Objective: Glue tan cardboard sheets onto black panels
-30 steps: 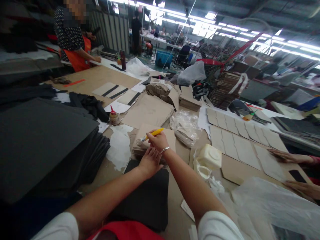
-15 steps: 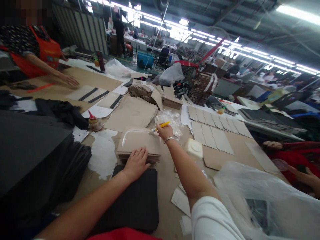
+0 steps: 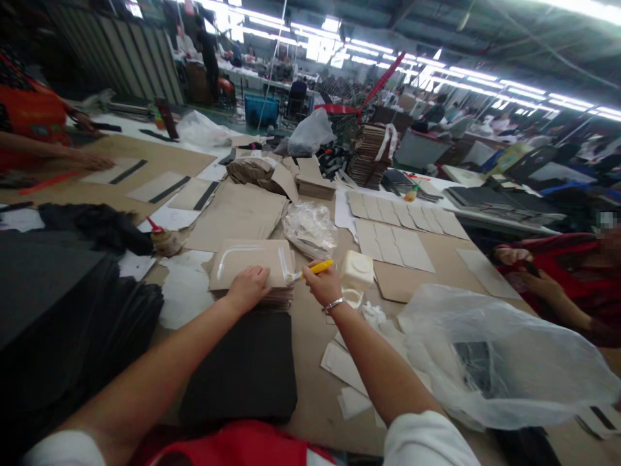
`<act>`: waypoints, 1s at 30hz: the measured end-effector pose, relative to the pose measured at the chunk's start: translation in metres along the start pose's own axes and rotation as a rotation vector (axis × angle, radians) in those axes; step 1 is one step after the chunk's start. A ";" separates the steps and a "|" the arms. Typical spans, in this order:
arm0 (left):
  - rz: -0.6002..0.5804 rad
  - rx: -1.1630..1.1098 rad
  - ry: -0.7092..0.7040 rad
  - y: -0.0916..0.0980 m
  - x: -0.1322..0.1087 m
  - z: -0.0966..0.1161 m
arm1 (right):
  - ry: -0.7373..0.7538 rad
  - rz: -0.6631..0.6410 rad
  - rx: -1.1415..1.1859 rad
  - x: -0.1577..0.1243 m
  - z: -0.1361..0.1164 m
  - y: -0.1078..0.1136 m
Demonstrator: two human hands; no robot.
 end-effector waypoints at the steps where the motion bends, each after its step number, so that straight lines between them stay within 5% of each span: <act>1: -0.009 -0.004 0.004 0.000 0.000 -0.001 | -0.007 0.039 0.051 -0.003 -0.002 0.004; 5: -0.097 -0.028 -0.020 0.002 0.002 -0.003 | 0.033 0.232 0.342 -0.006 -0.011 0.025; 9: -0.073 -0.035 -0.082 0.026 -0.007 -0.002 | 0.125 0.257 0.497 -0.025 -0.014 0.032; 11: 0.111 -0.071 -0.005 0.051 -0.022 -0.008 | 0.132 0.214 0.493 -0.043 -0.012 0.024; 13: 0.416 -0.187 0.174 0.078 -0.046 -0.019 | 0.127 0.150 0.484 -0.063 -0.010 0.008; 16: 0.811 -0.638 0.417 0.101 -0.088 -0.035 | 0.166 0.034 0.419 -0.089 -0.012 -0.025; 18: 0.887 -1.071 0.429 0.097 -0.110 -0.035 | 0.194 0.012 0.323 -0.101 -0.014 -0.045; 21: 0.850 -1.541 0.363 0.070 -0.131 -0.016 | 0.173 0.079 0.163 -0.112 -0.016 -0.062; 26: 0.806 -1.790 0.400 0.026 -0.154 0.019 | 0.131 0.211 0.098 -0.122 -0.007 -0.062; 30: 0.684 -1.901 0.433 0.008 -0.171 0.027 | 0.105 0.199 0.238 -0.133 0.012 -0.057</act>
Point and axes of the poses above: each hand's wrist, its own x-axis towards the middle knuckle, its own y-axis out of the back of the hand, z = x × y, the point moved 2 cm from there along x, towards the middle knuckle, and after that the axes turned 8 degrees about -z, right-handed, at the moved point
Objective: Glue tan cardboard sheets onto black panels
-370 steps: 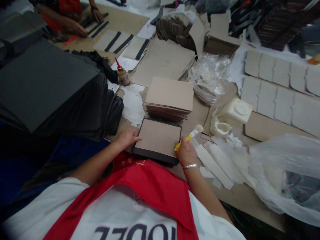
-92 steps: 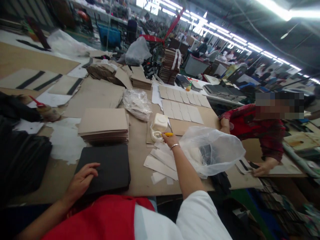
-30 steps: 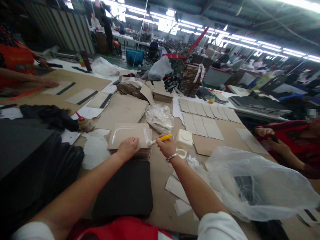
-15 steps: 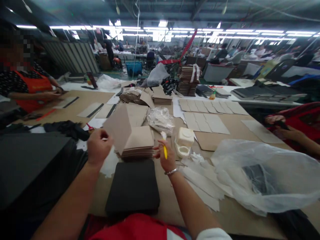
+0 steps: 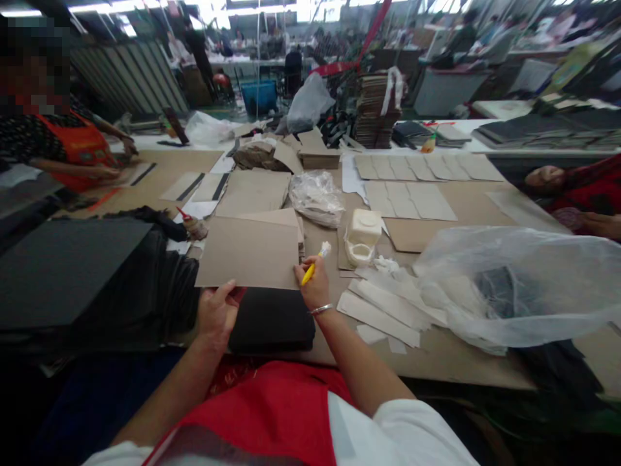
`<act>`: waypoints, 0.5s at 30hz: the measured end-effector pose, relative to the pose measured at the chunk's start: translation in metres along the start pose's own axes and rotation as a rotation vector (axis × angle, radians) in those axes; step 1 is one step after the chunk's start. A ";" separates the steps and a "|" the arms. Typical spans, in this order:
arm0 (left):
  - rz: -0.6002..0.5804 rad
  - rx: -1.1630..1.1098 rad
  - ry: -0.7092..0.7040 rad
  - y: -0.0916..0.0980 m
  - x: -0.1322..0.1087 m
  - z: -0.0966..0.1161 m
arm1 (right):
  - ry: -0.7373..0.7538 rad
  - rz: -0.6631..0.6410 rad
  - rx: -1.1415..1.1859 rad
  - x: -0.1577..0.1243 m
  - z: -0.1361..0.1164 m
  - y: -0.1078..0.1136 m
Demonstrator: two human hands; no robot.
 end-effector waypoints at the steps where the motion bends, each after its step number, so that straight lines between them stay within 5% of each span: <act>1: 0.016 -0.004 0.031 0.007 -0.003 -0.002 | -0.018 -0.016 0.028 -0.005 0.005 0.003; 6: 0.202 0.199 0.121 0.068 -0.018 -0.021 | -0.079 -0.100 -0.123 -0.044 0.029 0.021; 9: 0.158 0.456 0.245 0.101 -0.028 -0.038 | -0.092 -0.148 -0.313 -0.066 0.045 0.026; 15: 0.105 0.593 0.389 0.126 -0.025 -0.051 | -0.055 -0.247 -0.517 -0.077 0.062 0.015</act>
Point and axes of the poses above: each hand's wrist, its own x-axis towards the middle knuckle, its own y-axis out of the back of the hand, z = x × y, the point moved 2 cm from there along x, towards the middle knuckle, and after that the axes turned 8 degrees about -z, right-handed, at the moved point
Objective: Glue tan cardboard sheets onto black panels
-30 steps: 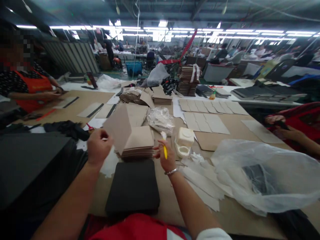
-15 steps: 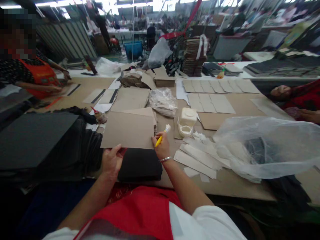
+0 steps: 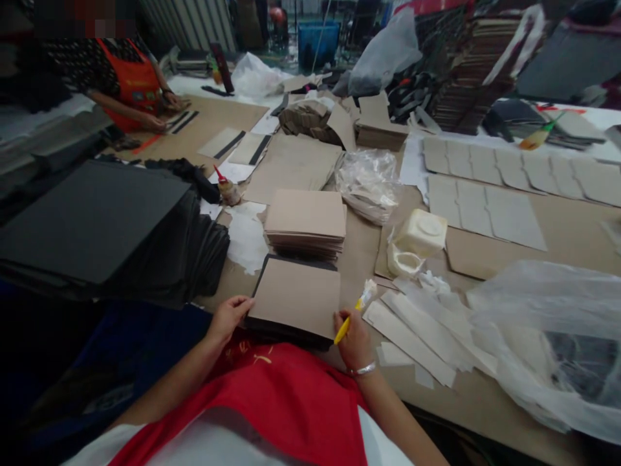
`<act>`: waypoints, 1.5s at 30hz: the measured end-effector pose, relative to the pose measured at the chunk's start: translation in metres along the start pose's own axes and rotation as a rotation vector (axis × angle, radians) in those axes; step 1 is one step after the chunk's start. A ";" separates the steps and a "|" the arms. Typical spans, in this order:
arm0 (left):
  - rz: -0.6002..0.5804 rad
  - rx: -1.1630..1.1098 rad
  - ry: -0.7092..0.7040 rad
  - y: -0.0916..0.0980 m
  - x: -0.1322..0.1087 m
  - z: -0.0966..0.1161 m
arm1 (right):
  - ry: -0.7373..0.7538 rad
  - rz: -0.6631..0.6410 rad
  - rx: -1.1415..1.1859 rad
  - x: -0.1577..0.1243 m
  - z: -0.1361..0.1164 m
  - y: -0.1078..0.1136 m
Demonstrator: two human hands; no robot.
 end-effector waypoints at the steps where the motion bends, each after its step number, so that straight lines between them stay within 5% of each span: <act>1: 0.017 0.019 -0.006 0.001 0.004 0.002 | 0.013 -0.001 -0.007 0.002 -0.001 -0.002; 7: 0.057 0.093 -0.003 0.004 0.021 0.006 | 0.054 -0.028 -0.056 0.014 0.000 -0.010; 31: 0.076 0.313 0.079 0.006 0.029 -0.017 | -0.052 -0.102 -0.127 0.023 0.007 -0.018; 45: 0.088 0.355 0.014 0.003 0.028 -0.003 | -0.114 -0.190 -0.204 0.027 0.004 -0.021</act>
Point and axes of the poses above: each hand's wrist, its own x-axis towards the middle knuckle, its own y-axis out of the back of the hand, z = x × y, the point moved 2 cm from there along x, towards the middle knuckle, and after that the axes turned 8 degrees about -z, right-handed, at the moved point
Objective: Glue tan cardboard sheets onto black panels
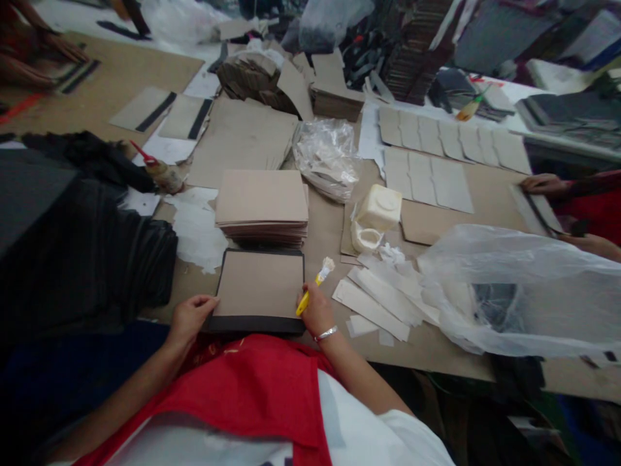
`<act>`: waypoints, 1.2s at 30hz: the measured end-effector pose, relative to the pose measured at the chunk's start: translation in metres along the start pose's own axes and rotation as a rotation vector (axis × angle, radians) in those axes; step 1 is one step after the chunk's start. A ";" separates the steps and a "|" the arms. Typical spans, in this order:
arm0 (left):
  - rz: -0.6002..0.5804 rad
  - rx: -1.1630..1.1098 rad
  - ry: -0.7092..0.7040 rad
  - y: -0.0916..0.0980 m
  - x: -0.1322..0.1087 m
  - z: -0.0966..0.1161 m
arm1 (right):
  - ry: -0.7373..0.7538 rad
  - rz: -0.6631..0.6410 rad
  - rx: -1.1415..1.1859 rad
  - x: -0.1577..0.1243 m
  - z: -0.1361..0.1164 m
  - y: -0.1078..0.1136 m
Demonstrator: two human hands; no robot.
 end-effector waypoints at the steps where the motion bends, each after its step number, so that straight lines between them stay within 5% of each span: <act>1: -0.001 0.003 -0.010 0.000 0.001 0.000 | 0.000 -0.003 -0.015 0.000 0.000 -0.001; 15: -0.092 0.168 -0.114 0.010 0.008 0.005 | -0.017 -0.048 -0.270 0.003 -0.016 0.003; 19: -0.105 0.620 -0.511 0.006 0.003 0.028 | -0.025 -0.065 -0.462 0.003 -0.019 0.014; 22: -0.325 0.944 -0.823 -0.009 -0.003 0.043 | 0.051 -0.028 -0.470 0.002 -0.018 0.034; 24: -0.446 1.068 -0.908 -0.019 -0.006 0.049 | 0.145 0.002 -0.334 0.003 -0.021 0.051; 28: -0.434 1.131 -0.903 -0.032 -0.009 0.058 | 0.212 -0.078 0.271 0.022 -0.049 0.067; 31: -0.384 1.091 -0.862 -0.039 -0.012 0.061 | 0.134 -0.218 0.675 0.053 -0.085 0.049; 36: -0.339 1.045 -0.817 -0.042 -0.015 0.062 | 0.096 -0.287 0.779 0.091 -0.136 0.006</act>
Point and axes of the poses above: each hand's wrist, its own x-axis towards the middle knuckle, its own y-axis out of the back of the hand, z = x × y, the point moved 2 cm from there along x, towards the middle knuckle, and after that the axes turned 8 degrees about -z, right-handed, at the moved point
